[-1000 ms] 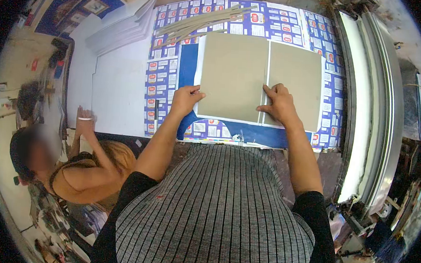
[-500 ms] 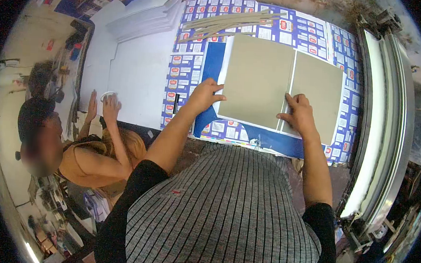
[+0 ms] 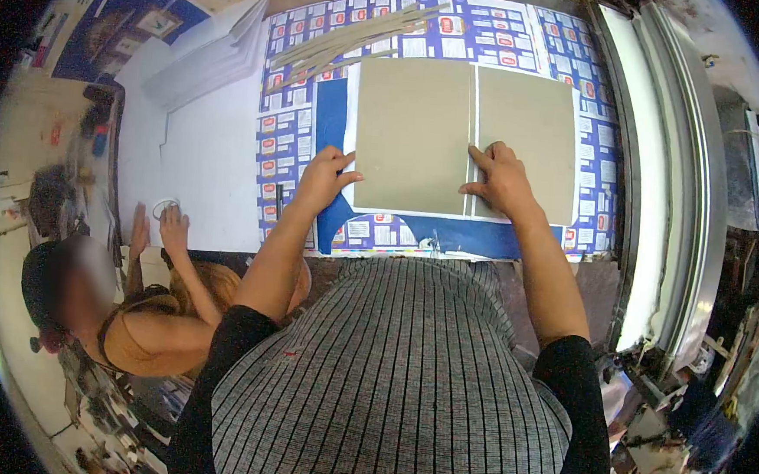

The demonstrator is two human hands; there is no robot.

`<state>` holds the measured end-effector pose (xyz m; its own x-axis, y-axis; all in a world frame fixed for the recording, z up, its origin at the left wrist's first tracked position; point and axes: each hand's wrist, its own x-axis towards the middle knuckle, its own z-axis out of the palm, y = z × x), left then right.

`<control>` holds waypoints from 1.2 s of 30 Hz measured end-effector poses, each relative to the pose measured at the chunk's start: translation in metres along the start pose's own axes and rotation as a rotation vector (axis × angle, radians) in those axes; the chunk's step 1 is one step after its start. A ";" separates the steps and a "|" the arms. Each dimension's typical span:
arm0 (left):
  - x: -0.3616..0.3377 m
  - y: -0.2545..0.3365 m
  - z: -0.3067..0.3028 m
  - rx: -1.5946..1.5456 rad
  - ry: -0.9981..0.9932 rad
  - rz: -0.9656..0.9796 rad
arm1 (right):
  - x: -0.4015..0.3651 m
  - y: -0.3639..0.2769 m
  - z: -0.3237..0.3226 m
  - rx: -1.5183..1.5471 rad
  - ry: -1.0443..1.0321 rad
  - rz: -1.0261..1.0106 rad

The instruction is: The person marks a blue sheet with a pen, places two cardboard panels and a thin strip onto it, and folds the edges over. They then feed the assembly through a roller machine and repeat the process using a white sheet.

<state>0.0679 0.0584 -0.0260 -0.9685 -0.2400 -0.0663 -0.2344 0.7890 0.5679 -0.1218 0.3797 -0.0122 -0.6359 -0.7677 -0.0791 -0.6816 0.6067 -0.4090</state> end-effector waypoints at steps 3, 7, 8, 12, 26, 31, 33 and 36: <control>0.001 0.000 -0.001 0.029 -0.024 -0.008 | -0.001 0.004 0.001 0.047 0.042 -0.044; 0.001 -0.004 0.000 0.007 -0.051 -0.037 | 0.000 0.002 0.001 0.021 0.032 -0.021; 0.000 -0.006 0.002 0.010 -0.032 -0.017 | 0.000 0.002 0.002 0.020 0.035 -0.026; 0.002 0.002 -0.005 -0.004 -0.053 -0.043 | 0.000 0.002 0.002 -0.006 0.024 -0.016; 0.001 -0.004 -0.002 -0.014 -0.039 -0.014 | 0.001 -0.001 -0.001 -0.012 -0.003 -0.007; 0.000 -0.008 0.000 -0.029 -0.026 -0.006 | 0.002 -0.003 -0.001 -0.015 -0.024 0.018; -0.001 -0.010 0.001 -0.015 -0.001 0.037 | 0.001 -0.004 -0.002 -0.019 -0.024 0.022; -0.001 -0.012 0.003 -0.054 -0.018 0.007 | 0.003 -0.005 -0.003 -0.040 -0.038 0.032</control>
<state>0.0715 0.0509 -0.0350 -0.9715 -0.2240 -0.0771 -0.2235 0.7590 0.6116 -0.1209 0.3752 -0.0075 -0.6439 -0.7546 -0.1266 -0.6756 0.6384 -0.3688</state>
